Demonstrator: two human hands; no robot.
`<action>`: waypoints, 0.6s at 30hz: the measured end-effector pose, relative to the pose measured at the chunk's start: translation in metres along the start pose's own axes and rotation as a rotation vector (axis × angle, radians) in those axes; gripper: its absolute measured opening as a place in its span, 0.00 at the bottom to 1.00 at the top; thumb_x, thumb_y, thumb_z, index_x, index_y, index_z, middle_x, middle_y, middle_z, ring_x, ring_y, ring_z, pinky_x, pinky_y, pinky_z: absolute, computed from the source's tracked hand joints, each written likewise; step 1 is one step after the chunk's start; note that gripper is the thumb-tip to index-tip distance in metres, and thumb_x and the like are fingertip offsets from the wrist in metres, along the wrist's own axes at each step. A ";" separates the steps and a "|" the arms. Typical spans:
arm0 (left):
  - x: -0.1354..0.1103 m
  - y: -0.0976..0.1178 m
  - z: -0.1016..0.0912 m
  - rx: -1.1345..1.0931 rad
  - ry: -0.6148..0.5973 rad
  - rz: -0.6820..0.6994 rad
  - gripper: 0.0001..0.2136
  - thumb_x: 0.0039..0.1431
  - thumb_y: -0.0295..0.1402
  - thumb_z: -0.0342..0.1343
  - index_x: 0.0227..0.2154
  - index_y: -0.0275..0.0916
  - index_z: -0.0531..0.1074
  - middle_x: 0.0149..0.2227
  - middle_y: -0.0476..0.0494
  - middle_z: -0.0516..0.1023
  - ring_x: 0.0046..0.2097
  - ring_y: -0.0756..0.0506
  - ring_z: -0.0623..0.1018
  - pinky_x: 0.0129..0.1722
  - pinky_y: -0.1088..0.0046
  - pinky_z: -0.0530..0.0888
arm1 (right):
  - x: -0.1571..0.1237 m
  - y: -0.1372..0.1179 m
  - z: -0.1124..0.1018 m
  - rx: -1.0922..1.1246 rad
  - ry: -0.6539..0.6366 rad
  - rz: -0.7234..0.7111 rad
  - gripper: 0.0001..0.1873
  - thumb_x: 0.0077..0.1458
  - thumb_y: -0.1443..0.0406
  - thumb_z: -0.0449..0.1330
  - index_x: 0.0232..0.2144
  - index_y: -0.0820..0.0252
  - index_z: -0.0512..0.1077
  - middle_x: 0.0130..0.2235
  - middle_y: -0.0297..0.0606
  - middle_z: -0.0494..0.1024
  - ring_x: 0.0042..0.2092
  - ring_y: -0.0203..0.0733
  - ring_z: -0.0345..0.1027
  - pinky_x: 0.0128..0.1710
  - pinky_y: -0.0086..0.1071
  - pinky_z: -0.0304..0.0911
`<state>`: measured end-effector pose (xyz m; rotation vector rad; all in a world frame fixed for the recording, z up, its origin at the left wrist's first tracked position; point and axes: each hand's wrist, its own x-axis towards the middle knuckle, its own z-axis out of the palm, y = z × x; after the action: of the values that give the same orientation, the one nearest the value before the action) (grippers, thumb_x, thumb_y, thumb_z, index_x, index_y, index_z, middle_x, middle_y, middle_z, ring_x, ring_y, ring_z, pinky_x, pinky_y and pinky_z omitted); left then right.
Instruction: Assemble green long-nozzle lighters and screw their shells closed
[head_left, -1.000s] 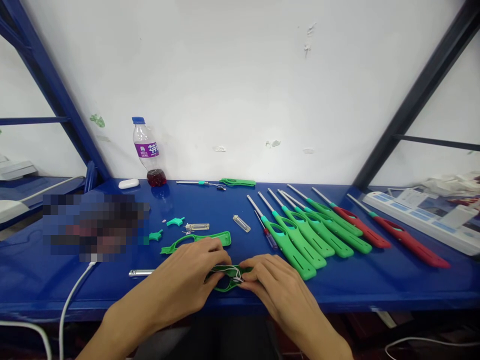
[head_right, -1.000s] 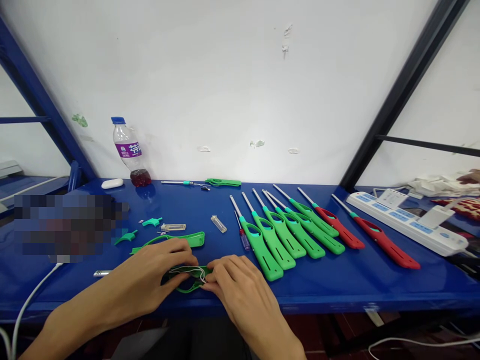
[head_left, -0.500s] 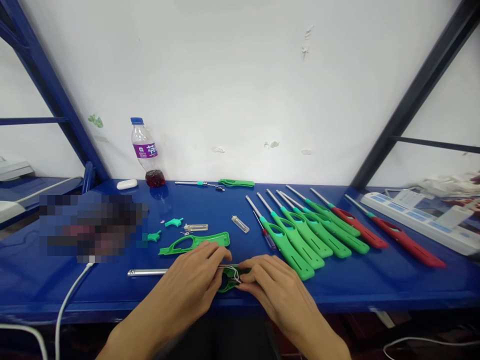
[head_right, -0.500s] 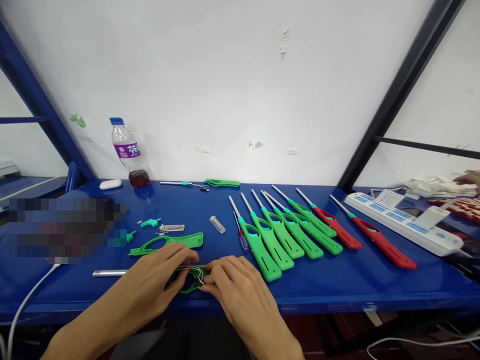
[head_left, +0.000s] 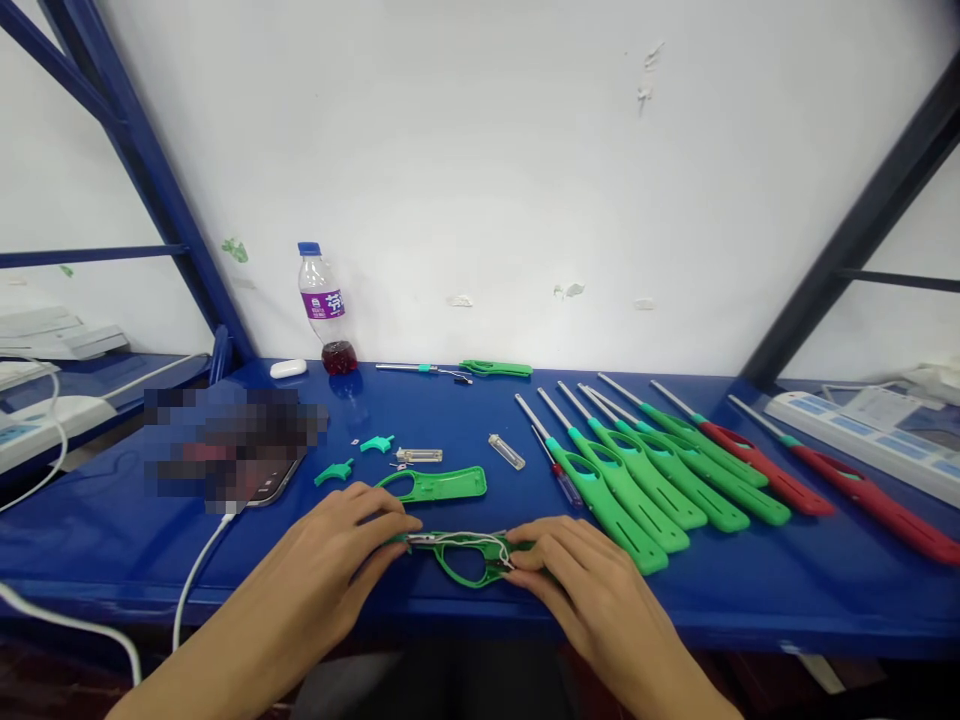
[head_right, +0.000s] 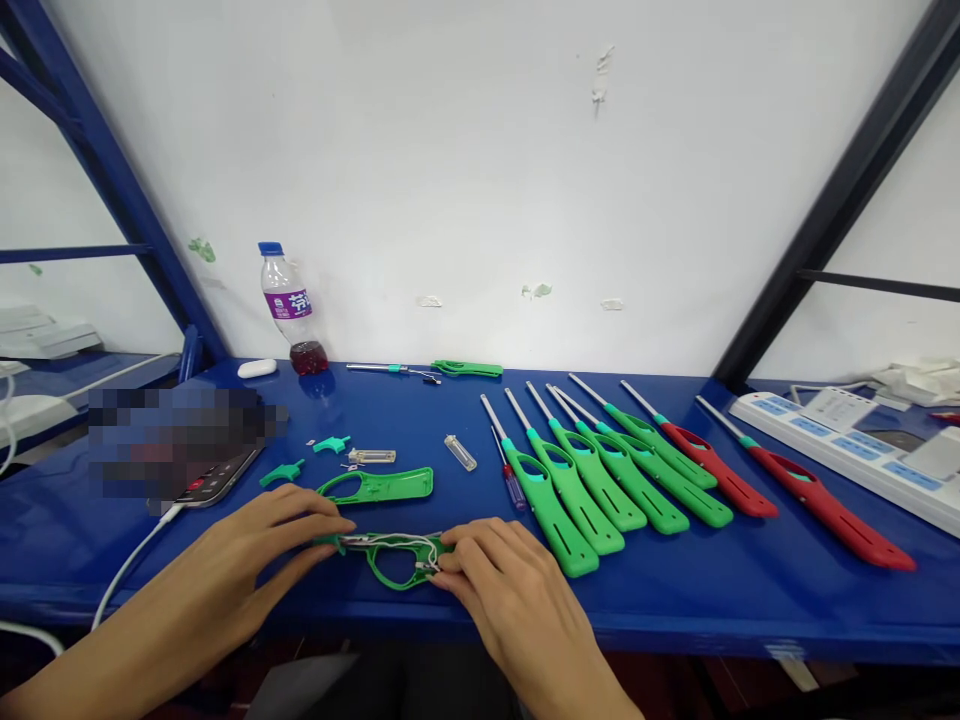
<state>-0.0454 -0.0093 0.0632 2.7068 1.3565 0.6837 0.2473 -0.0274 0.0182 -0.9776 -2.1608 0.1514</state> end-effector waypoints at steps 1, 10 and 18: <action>0.000 -0.001 0.000 -0.009 -0.014 0.002 0.13 0.75 0.34 0.49 0.48 0.48 0.80 0.47 0.46 0.81 0.47 0.40 0.82 0.52 0.58 0.76 | 0.000 0.000 0.000 0.003 -0.001 -0.001 0.06 0.74 0.64 0.55 0.42 0.55 0.71 0.45 0.38 0.82 0.46 0.46 0.77 0.46 0.40 0.70; 0.005 0.008 0.013 -0.102 -0.048 -0.037 0.14 0.74 0.28 0.49 0.42 0.45 0.81 0.45 0.45 0.80 0.45 0.42 0.80 0.46 0.64 0.76 | 0.002 -0.006 -0.006 0.049 -0.024 0.030 0.07 0.74 0.67 0.55 0.42 0.53 0.73 0.46 0.37 0.81 0.48 0.45 0.77 0.49 0.39 0.70; 0.007 -0.003 -0.003 -0.056 0.024 -0.040 0.12 0.75 0.37 0.51 0.43 0.48 0.81 0.45 0.47 0.82 0.46 0.40 0.80 0.49 0.62 0.75 | 0.001 -0.005 -0.007 0.090 -0.007 0.052 0.08 0.73 0.67 0.56 0.42 0.53 0.75 0.47 0.37 0.82 0.48 0.45 0.77 0.48 0.38 0.73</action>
<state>-0.0453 -0.0020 0.0680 2.6294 1.3707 0.7419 0.2484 -0.0317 0.0255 -0.9835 -2.1168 0.2745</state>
